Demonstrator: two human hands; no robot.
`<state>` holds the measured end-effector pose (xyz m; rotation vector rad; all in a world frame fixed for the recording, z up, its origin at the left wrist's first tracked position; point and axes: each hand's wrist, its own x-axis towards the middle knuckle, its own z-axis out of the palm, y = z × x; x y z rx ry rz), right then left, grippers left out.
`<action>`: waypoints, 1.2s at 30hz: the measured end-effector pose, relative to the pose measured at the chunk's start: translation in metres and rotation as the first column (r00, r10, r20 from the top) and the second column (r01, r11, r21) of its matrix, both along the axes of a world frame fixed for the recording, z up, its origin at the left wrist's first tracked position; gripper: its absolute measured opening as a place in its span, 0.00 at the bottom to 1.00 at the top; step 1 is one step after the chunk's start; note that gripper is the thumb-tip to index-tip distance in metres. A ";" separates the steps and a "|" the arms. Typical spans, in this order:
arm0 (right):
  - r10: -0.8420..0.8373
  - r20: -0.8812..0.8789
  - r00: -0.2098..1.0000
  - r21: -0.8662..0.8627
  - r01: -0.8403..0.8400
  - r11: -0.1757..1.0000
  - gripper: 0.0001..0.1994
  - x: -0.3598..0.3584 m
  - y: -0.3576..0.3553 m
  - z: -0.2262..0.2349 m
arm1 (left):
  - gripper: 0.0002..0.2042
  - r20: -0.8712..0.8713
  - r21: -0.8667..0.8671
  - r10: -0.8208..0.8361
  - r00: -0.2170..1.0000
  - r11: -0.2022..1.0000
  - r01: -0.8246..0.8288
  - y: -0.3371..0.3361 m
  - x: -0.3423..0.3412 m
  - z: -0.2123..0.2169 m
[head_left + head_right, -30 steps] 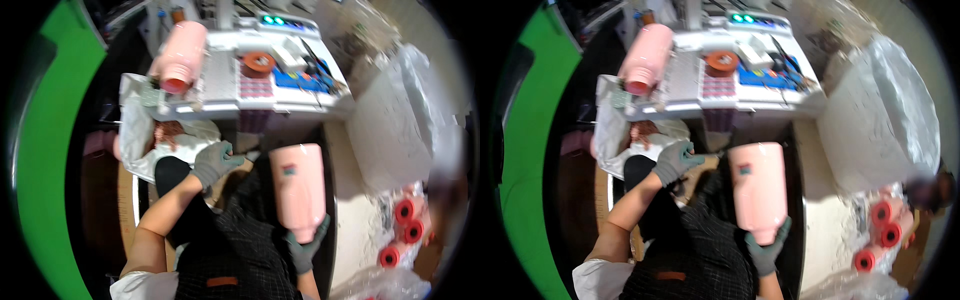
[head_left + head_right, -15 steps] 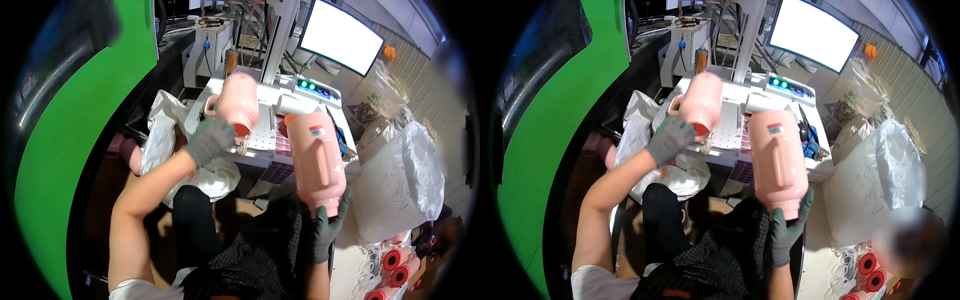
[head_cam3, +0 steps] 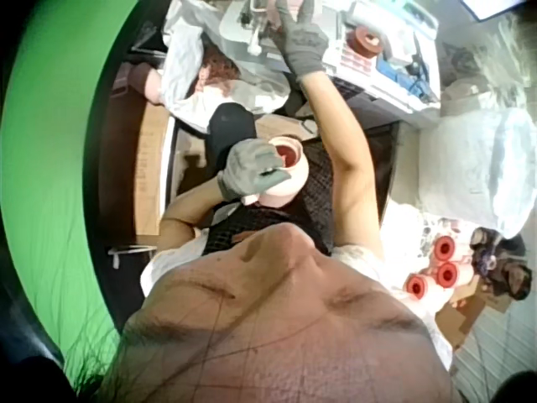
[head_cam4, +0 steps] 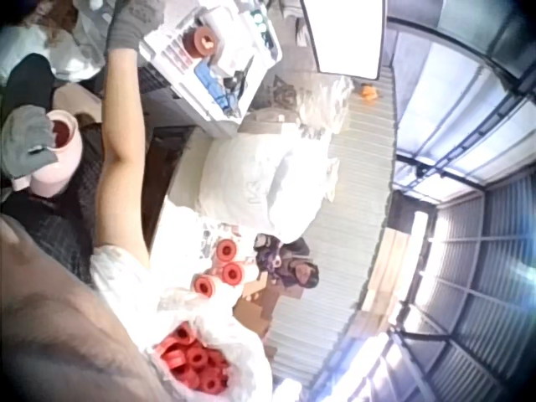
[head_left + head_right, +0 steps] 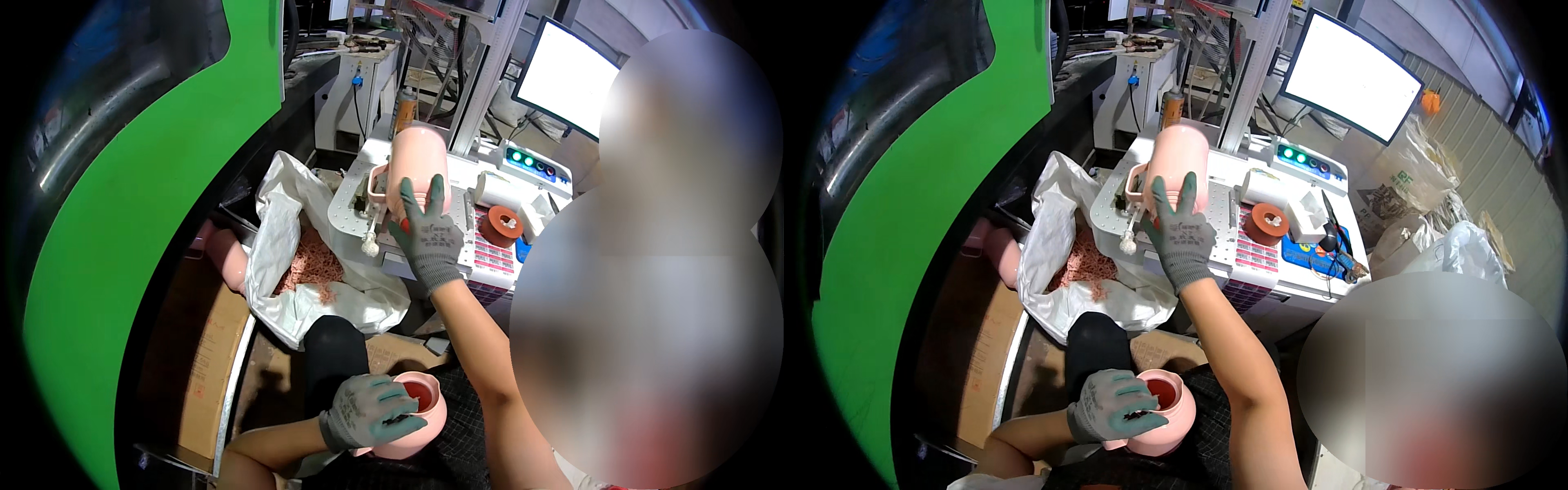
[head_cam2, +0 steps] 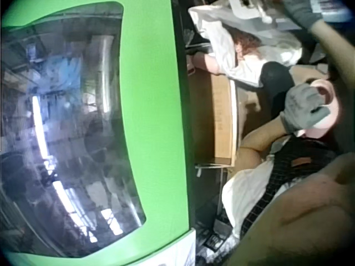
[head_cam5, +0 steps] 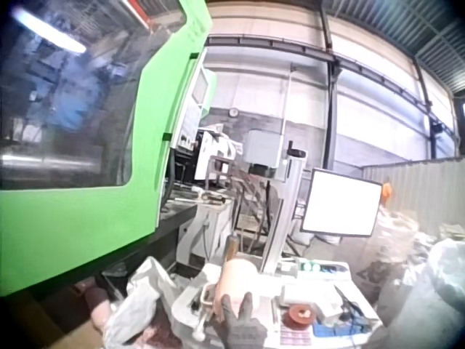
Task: The person sits on the floor and repeatedly picks up pink plastic containers. They peel labels from a roll, apply them to the containers, and place the labeled items into a white bag. The process is repeated for multiple units.
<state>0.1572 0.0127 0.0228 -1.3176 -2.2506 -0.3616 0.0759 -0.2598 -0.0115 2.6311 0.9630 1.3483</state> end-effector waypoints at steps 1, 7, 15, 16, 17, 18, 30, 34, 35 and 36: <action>-0.022 0.044 0.999 -0.073 0.025 0.997 0.45 -0.012 0.002 0.000 | 0.12 0.002 -0.015 0.024 1.000 1.000 -0.024 -0.004 -0.002 0.003; -0.063 0.100 0.993 -0.121 0.075 0.990 0.46 -0.030 0.010 0.002 | 0.11 0.006 0.007 0.032 0.999 0.999 -0.033 -0.002 -0.005 0.015; 0.146 -0.336 0.931 -0.089 -0.186 0.979 0.42 -0.011 -0.010 -0.025 | 0.17 0.392 -0.395 -0.018 0.920 0.899 0.186 0.002 0.011 -0.011; 0.255 -0.363 0.896 0.010 -0.270 0.963 0.38 0.016 -0.041 -0.012 | 0.19 0.414 -0.433 0.012 0.910 0.882 0.185 0.003 0.011 -0.013; 0.341 -0.349 0.873 0.116 -0.321 0.940 0.34 0.068 -0.079 0.001 | 0.20 0.453 -0.456 -0.020 0.891 0.854 0.251 0.009 0.022 -0.015; 0.349 -0.364 0.863 0.174 -0.305 0.936 0.34 0.103 -0.101 -0.013 | 0.27 0.346 -0.516 0.014 0.938 0.838 0.178 0.014 0.021 -0.014; -0.541 -0.821 0.184 0.224 0.975 -0.007 0.13 0.583 -0.553 -0.050 | 0.33 0.164 -0.729 -0.268 0.949 0.616 0.299 0.070 0.047 -0.001; -0.576 -0.612 -0.541 -0.087 0.771 -0.631 0.23 0.672 -0.760 -0.082 | 0.32 0.139 -0.752 -0.212 0.967 0.612 0.242 0.074 0.064 -0.008; -0.580 -0.466 -0.668 -0.193 0.717 -0.670 0.30 0.669 -0.781 -0.089 | 0.32 0.113 -0.755 -0.202 0.973 0.619 0.217 0.075 0.064 -0.010; -0.638 -0.280 -0.717 -0.088 0.681 -0.727 0.35 0.667 -0.794 -0.097 | 0.32 0.084 -0.743 -0.209 0.974 0.638 0.201 0.075 0.065 -0.013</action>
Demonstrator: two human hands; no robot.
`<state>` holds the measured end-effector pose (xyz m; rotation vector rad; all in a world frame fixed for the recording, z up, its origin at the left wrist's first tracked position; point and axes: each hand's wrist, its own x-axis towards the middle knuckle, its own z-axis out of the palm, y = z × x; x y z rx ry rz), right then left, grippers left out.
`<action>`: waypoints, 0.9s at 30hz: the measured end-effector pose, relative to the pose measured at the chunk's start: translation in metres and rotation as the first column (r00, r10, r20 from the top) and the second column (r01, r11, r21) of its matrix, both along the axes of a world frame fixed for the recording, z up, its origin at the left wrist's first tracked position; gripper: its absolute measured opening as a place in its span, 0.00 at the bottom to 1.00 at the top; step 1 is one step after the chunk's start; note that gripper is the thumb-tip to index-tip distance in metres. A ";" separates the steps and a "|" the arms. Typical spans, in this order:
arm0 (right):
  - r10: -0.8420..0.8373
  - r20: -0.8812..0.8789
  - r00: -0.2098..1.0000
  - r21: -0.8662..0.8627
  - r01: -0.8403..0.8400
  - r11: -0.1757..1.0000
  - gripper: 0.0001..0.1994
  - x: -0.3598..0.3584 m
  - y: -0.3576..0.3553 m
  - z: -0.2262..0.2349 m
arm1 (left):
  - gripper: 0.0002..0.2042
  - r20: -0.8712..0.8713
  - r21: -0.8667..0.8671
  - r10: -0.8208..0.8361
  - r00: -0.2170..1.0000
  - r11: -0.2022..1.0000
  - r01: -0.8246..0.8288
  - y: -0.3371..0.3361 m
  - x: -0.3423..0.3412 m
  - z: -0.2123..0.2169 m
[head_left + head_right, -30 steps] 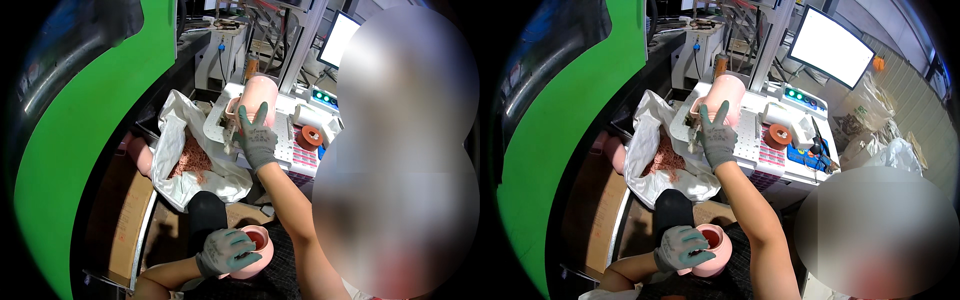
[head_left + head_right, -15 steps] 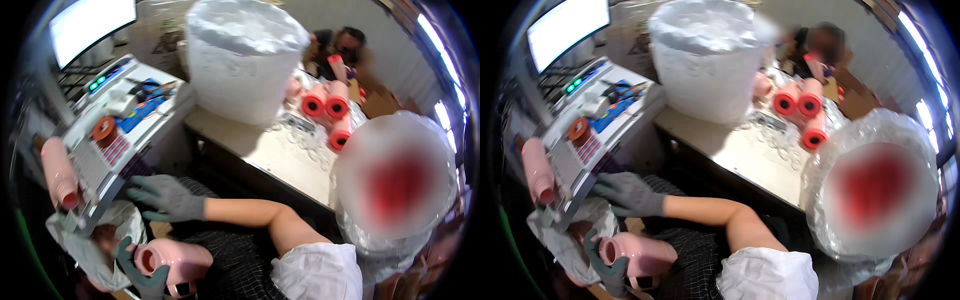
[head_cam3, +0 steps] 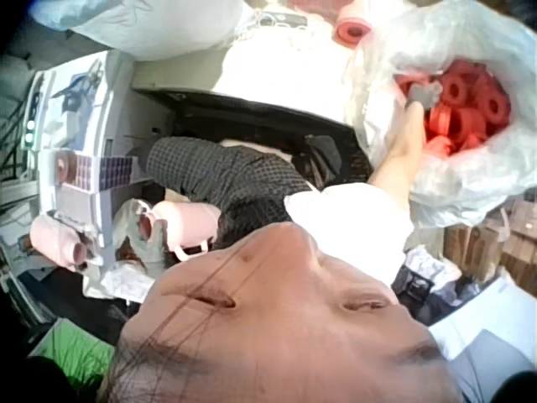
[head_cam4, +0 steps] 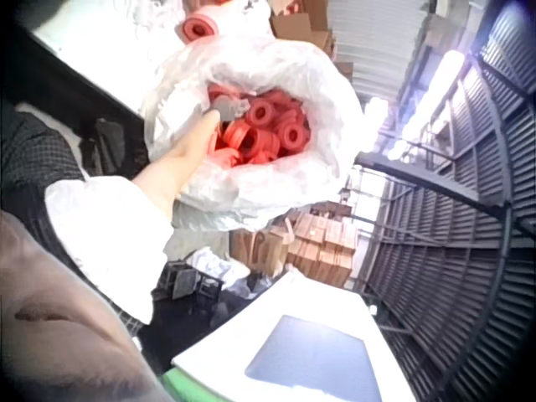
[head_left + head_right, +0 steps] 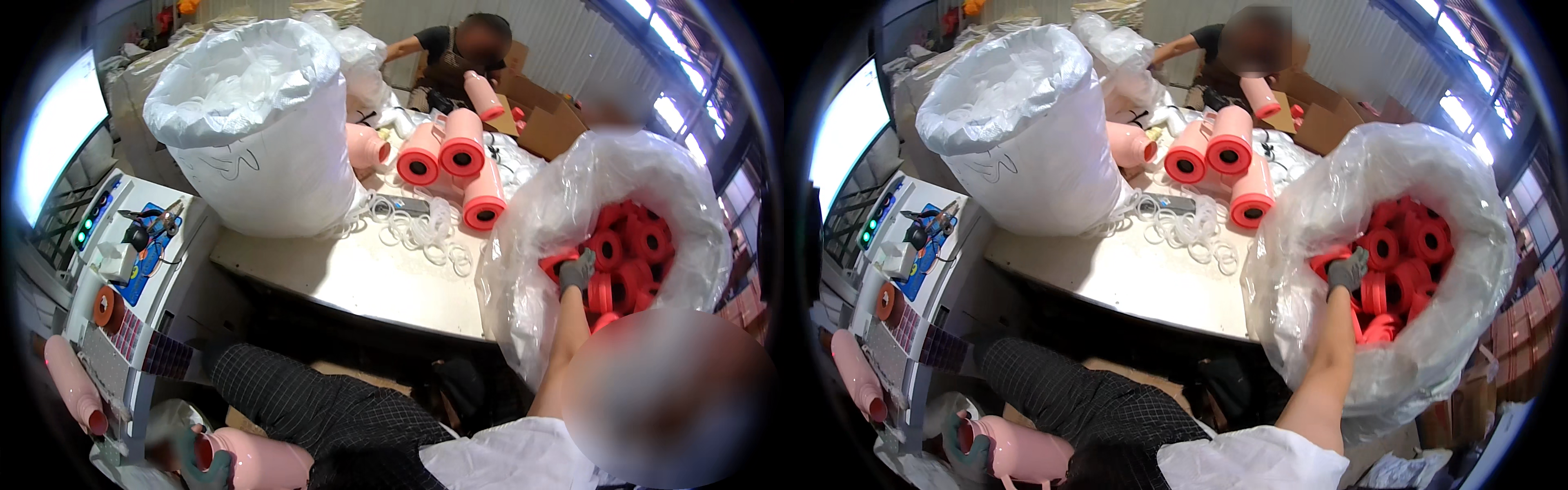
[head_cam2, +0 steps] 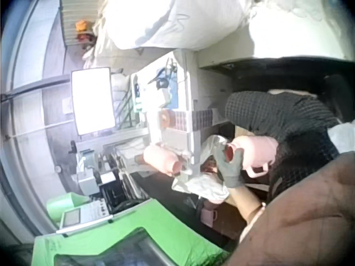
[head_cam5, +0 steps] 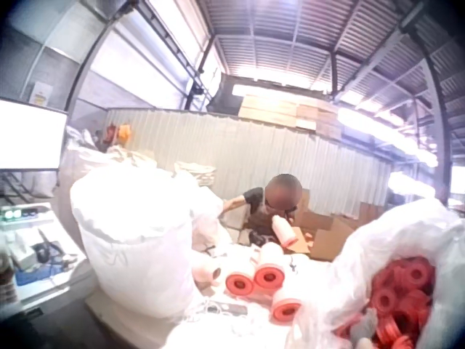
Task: The person sits on the floor and repeatedly picks up pink plastic containers. They peel labels from a roll, apply them to the containers, and place the labeled items into a white bag. The process is repeated for multiple units.
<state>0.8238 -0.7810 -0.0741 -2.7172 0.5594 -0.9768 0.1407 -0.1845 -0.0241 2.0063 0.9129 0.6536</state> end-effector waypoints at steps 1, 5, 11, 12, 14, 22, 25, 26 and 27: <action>0.007 -0.201 0.980 -0.088 -0.025 0.996 0.38 -0.008 0.024 0.002 | 0.32 -0.044 0.045 0.023 0.999 0.999 -0.021 -0.002 -0.006 0.004; -0.038 -0.439 0.897 -0.228 -0.071 0.971 0.33 -0.009 0.049 0.012 | 0.39 -0.257 0.097 -0.158 0.953 0.977 0.188 0.031 -0.028 0.003; -0.160 -0.474 0.866 -0.495 -0.111 0.862 0.30 -0.052 0.066 0.086 | 0.31 -0.318 0.274 -0.065 0.946 0.949 0.157 0.012 0.000 0.029; -0.075 -0.423 0.903 -0.400 -0.112 0.910 0.32 -0.054 0.065 0.099 | 0.31 -0.225 0.054 0.034 0.974 0.998 -0.022 0.034 -0.029 -0.003; 0.162 -0.275 0.947 -0.252 -0.234 0.939 0.34 -0.072 0.096 0.139 | 0.34 -0.037 0.004 0.122 0.992 0.993 -0.122 0.027 -0.036 0.021; 0.973 0.230 0.004 0.491 -0.864 -0.113 0.24 -0.149 0.330 0.044 | 0.16 0.217 0.015 0.405 0.888 0.909 -0.417 0.017 -0.063 -0.078; 0.942 0.298 -0.153 0.694 -0.643 -0.324 0.23 -0.282 0.460 0.049 | 0.15 0.478 -0.405 0.506 0.717 0.852 -0.331 -0.010 -0.059 -0.134; 0.902 0.366 -0.228 0.679 -0.597 -0.426 0.23 -0.319 0.484 0.053 | 0.15 0.472 -0.387 0.547 0.691 0.833 -0.395 -0.021 -0.067 -0.161; 0.820 0.469 -0.329 0.640 -0.512 -0.572 0.25 -0.341 0.497 0.053 | 0.15 0.470 -0.366 0.516 0.716 0.852 -0.374 -0.026 -0.059 -0.166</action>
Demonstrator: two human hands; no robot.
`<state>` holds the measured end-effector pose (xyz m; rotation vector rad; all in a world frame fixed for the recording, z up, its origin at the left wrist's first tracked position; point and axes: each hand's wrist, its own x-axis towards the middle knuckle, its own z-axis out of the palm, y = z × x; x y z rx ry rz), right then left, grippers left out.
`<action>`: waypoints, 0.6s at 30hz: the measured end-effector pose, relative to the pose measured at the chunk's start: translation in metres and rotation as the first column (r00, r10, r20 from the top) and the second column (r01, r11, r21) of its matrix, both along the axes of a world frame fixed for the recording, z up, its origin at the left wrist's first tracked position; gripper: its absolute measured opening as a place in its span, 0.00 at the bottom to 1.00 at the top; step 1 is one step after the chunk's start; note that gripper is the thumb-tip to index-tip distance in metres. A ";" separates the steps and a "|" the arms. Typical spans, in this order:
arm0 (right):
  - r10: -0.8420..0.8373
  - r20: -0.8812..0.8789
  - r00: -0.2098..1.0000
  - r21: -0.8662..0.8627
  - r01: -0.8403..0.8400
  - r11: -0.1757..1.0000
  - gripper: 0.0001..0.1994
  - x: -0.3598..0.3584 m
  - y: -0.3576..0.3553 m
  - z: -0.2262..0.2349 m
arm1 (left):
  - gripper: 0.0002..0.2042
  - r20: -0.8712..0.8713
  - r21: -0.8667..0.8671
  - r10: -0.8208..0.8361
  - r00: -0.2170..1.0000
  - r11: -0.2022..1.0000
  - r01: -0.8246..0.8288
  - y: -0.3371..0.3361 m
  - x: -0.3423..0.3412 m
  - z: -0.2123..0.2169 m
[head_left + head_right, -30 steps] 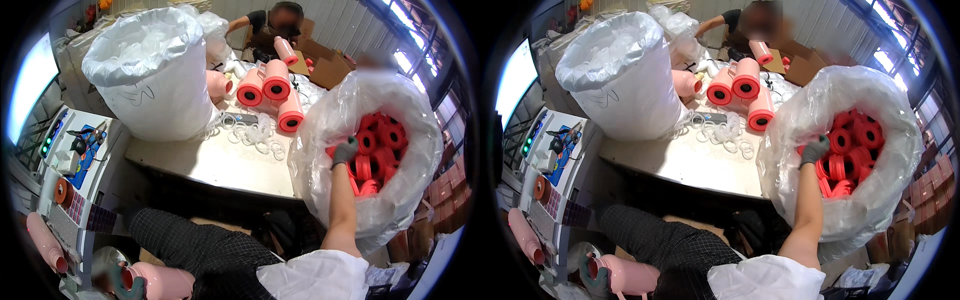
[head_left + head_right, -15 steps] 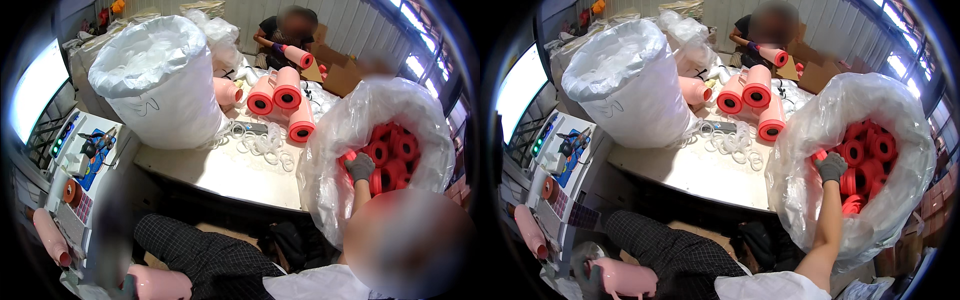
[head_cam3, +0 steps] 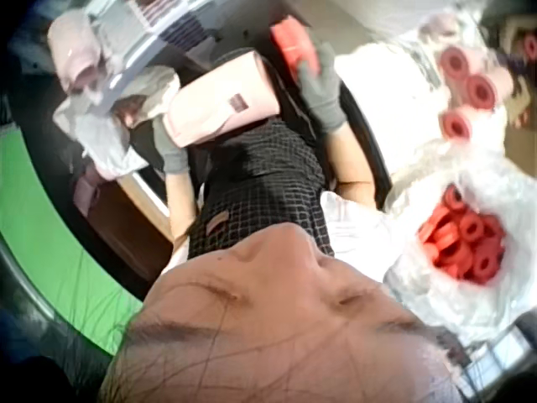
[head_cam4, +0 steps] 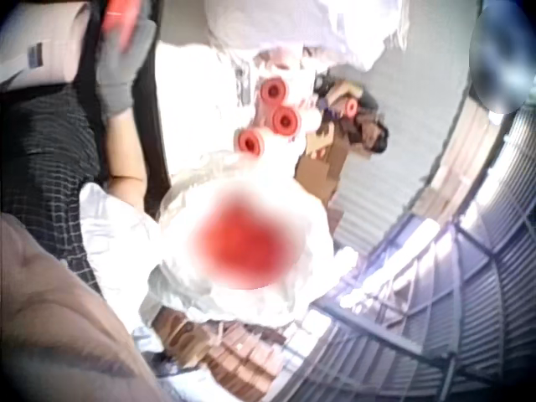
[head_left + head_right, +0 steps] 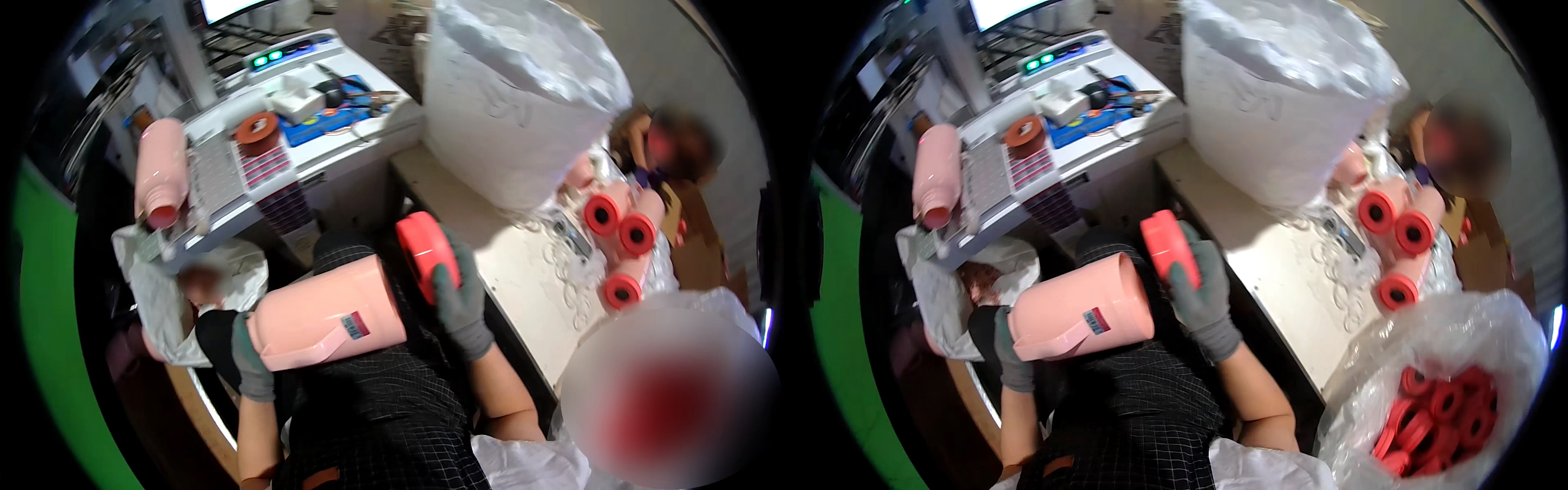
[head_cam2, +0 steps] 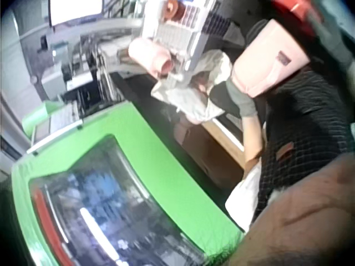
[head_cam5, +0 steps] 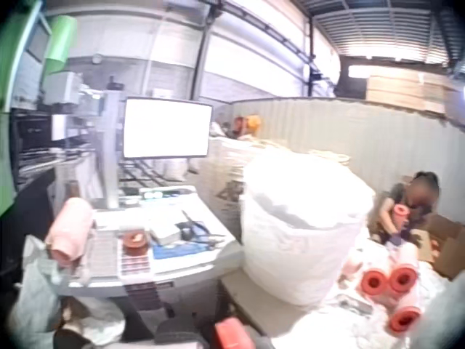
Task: The person sits on the floor and repeatedly picks up pink plastic containers. They peel labels from a roll, apply them to the containers, and place the labeled items into a white bag. The process is repeated for multiple units.
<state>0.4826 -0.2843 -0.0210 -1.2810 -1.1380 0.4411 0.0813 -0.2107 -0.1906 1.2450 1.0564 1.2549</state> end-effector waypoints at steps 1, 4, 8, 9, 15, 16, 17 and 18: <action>0.068 0.162 0.984 0.031 -0.074 0.997 0.26 -0.014 0.007 0.002 | 0.15 -0.018 0.021 -0.028 0.999 0.999 0.029 -0.006 0.007 -0.001; 0.144 0.374 0.916 0.111 -0.198 0.974 0.28 -0.039 0.014 0.002 | 0.16 0.526 -0.217 0.006 0.850 0.968 0.127 -0.022 0.021 0.031; 0.173 0.485 0.857 0.150 -0.276 0.949 0.29 -0.040 0.007 -0.007 | 0.15 0.356 -0.362 0.089 0.930 0.931 0.049 -0.043 0.028 0.036; 0.178 0.493 0.851 0.132 -0.275 0.952 0.29 -0.038 0.004 -0.009 | 0.15 0.480 -0.446 0.134 0.867 0.888 0.109 -0.040 0.037 0.054; 0.202 0.498 0.843 0.130 -0.303 0.944 0.29 -0.033 -0.015 -0.019 | 0.18 0.439 -0.346 0.013 0.898 0.925 0.155 -0.045 0.049 0.046; 0.210 0.482 0.851 0.115 -0.299 0.947 0.30 -0.033 -0.018 -0.020 | 0.19 0.402 -0.368 0.037 0.915 0.922 0.124 -0.045 0.048 0.042; 0.212 0.476 0.853 0.089 -0.286 0.954 0.31 -0.032 -0.021 -0.019 | 0.20 0.364 -0.389 0.061 0.929 0.917 0.092 -0.046 0.047 0.037; 0.214 0.468 0.858 0.064 -0.274 0.960 0.31 -0.034 -0.023 -0.018 | 0.18 0.199 -0.349 0.057 0.978 0.937 0.016 -0.046 0.043 0.033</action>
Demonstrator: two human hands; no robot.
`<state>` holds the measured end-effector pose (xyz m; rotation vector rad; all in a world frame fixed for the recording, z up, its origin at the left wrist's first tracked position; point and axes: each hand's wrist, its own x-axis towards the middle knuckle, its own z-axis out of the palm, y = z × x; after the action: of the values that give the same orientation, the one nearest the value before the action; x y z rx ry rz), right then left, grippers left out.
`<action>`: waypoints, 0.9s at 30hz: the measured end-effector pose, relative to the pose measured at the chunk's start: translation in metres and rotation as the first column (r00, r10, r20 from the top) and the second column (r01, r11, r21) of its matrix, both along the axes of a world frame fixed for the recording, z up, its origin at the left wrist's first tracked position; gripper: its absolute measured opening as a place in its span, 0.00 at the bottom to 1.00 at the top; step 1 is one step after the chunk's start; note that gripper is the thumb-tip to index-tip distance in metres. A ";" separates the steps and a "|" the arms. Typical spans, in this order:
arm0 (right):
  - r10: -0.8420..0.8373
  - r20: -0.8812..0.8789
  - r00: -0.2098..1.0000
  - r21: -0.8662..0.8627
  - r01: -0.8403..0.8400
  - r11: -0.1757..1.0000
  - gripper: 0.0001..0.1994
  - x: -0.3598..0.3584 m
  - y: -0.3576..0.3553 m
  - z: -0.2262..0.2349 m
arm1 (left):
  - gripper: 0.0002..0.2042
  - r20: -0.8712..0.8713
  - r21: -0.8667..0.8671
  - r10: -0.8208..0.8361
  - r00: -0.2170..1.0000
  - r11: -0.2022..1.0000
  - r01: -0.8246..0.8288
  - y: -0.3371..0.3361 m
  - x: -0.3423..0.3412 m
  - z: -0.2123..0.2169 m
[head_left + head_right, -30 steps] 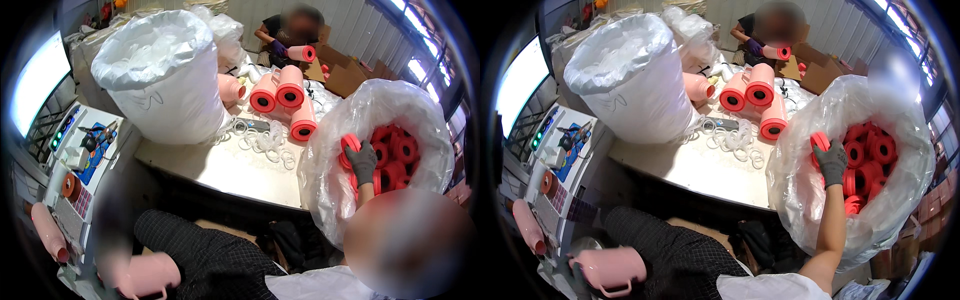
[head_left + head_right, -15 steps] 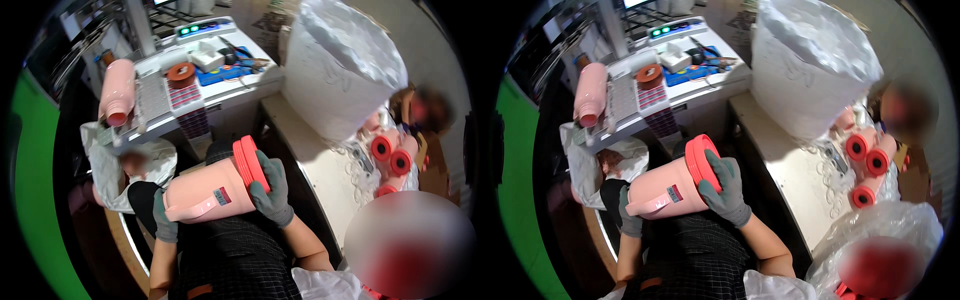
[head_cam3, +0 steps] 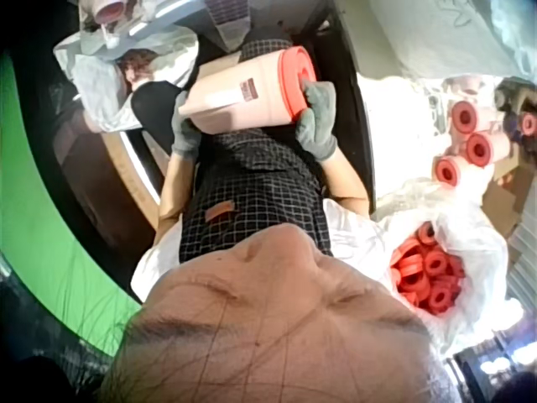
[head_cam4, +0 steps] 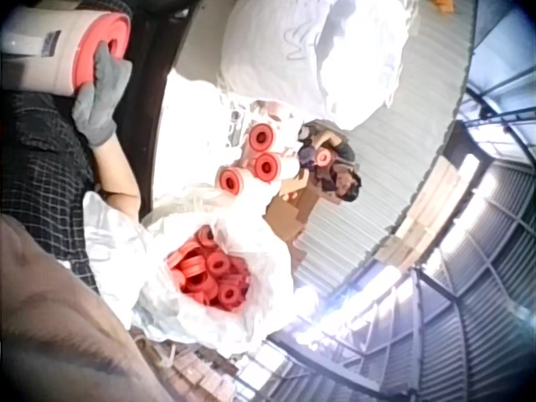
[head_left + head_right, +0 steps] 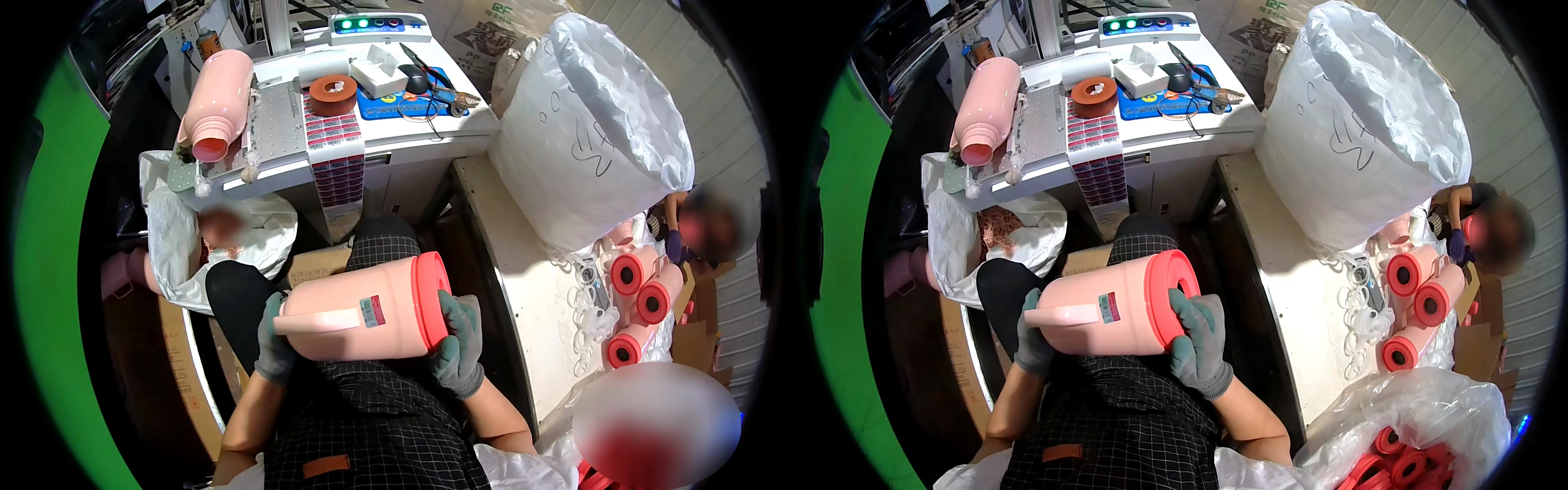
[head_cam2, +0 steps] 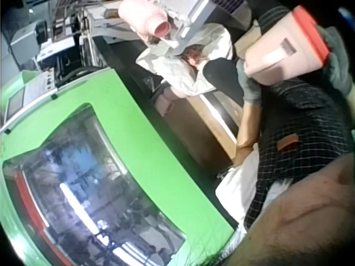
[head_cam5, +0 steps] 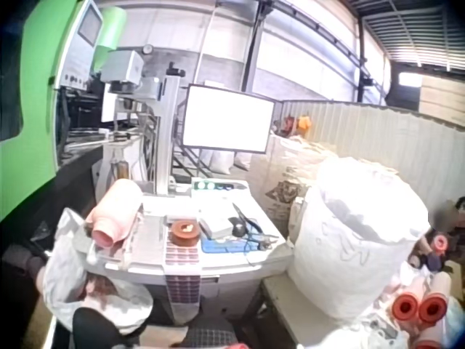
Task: The person sits on the floor and repeatedly picks up pink plastic containers. They peel labels from a roll, apply them to the containers, and place the labeled items into a white bag. The process is repeated for multiple units.
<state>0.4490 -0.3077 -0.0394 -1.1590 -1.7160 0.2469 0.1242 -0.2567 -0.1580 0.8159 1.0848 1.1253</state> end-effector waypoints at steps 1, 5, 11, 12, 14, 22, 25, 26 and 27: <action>-0.012 -0.003 1.000 -0.027 0.012 1.000 0.32 -0.001 -0.001 0.001 | 0.15 -0.174 0.054 0.017 0.985 0.998 -0.008 0.000 -0.004 -0.004; -0.091 -0.169 0.981 -0.137 0.069 0.988 0.34 -0.010 -0.004 0.001 | 0.12 -0.378 0.152 0.160 0.912 0.982 -0.109 0.000 -0.005 -0.005; -0.131 -0.226 0.965 -0.126 0.105 0.986 0.36 -0.015 -0.010 0.011 | 0.13 -0.430 0.346 0.321 0.844 0.922 -0.175 0.000 0.000 0.042; -0.136 -0.244 0.960 -0.131 0.107 0.986 0.35 -0.016 -0.012 0.013 | 0.13 -0.505 0.415 0.363 0.783 0.897 -0.148 0.000 0.001 0.045; -0.157 -0.261 0.953 -0.151 0.120 0.981 0.35 -0.017 -0.016 0.017 | 0.14 -0.524 0.354 0.261 0.811 0.933 -0.072 0.001 0.002 0.067; -0.367 -0.545 0.754 -0.417 0.135 0.899 0.31 -0.016 -0.006 -0.009 | 0.12 -0.538 0.606 0.366 0.759 0.794 0.047 -0.003 0.027 0.136; -0.370 -0.668 0.646 -0.494 -0.013 0.869 0.21 0.010 -0.009 -0.051 | 0.15 -0.596 0.620 0.302 0.744 0.762 0.187 -0.014 0.035 0.136; -0.366 -0.631 0.684 -0.536 -0.043 0.843 0.19 0.014 -0.012 -0.050 | 0.14 -0.621 0.634 0.219 0.752 0.705 0.318 -0.020 0.009 0.106; -0.255 -0.497 0.829 -0.459 -0.002 0.889 0.17 0.022 -0.006 -0.051 | 0.14 -0.657 0.627 0.137 0.742 0.646 0.436 -0.027 -0.011 0.089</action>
<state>0.4714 -0.3140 -0.0906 -1.3608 -1.0835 0.8400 0.1134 -0.2841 -0.0686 2.0932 1.0398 1.1534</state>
